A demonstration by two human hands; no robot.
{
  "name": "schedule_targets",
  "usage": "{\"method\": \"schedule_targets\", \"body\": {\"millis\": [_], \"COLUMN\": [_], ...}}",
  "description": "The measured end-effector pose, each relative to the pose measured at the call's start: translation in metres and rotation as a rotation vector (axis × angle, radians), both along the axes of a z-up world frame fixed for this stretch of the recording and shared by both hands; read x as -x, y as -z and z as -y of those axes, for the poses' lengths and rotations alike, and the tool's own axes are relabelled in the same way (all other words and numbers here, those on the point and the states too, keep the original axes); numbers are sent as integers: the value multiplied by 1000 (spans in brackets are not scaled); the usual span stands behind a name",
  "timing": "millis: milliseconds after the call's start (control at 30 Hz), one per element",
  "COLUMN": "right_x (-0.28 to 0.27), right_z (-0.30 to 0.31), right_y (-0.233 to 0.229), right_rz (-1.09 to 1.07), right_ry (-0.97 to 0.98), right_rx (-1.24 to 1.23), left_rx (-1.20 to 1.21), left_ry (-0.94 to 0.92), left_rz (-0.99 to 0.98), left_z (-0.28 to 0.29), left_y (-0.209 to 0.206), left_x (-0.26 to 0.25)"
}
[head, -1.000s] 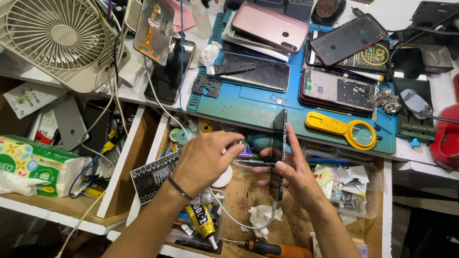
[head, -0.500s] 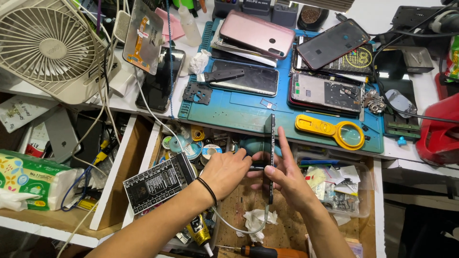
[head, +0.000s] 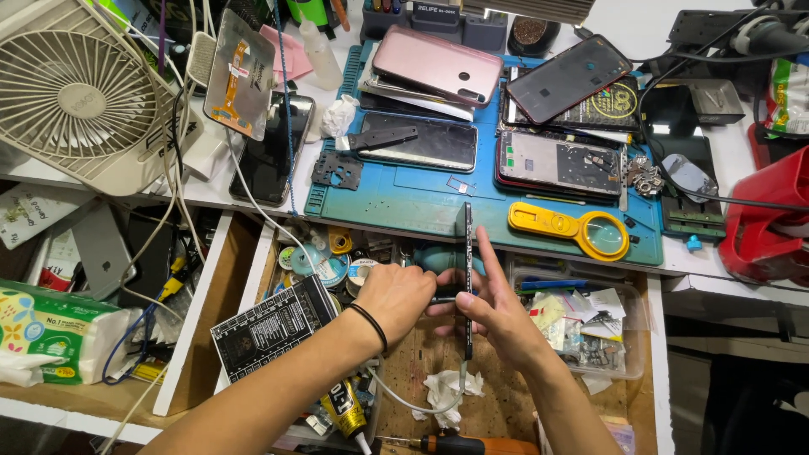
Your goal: The person holds a disassembled smartphone and manipulates its internal components, including the battery and circuit board. They use a small tool to adjust parts inside the device while working at a cluttered desk.
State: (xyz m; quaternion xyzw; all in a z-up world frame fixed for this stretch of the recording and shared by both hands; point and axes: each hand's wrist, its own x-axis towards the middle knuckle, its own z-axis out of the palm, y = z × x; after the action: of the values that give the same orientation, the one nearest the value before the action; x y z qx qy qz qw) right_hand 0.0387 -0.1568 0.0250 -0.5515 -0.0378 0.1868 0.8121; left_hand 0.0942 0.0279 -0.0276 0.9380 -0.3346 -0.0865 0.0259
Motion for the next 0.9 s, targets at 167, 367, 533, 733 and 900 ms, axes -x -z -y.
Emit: {"method": "schedule_targets", "body": {"millis": [167, 367, 533, 733, 900], "right_x": [-3, -3, -4, -4, -5], "right_z": [3, 3, 2, -3, -7], "right_y": [11, 12, 6, -13, -24], "right_rz": [-25, -44, -62, -207, -201], "right_ry": [-9, -8, -10, 38, 37], "right_rx": [-10, -8, 6, 95, 107], "left_rx": [-17, -151, -149, 1045, 1609], "left_ry": [21, -50, -150, -314, -220], "left_rz": [16, -7, -73, -125, -190], "left_z": [-11, -49, -73, -57, -11], "left_y": [-18, -74, -169, -205, -161], "left_x": [6, 14, 12, 30, 38]}}
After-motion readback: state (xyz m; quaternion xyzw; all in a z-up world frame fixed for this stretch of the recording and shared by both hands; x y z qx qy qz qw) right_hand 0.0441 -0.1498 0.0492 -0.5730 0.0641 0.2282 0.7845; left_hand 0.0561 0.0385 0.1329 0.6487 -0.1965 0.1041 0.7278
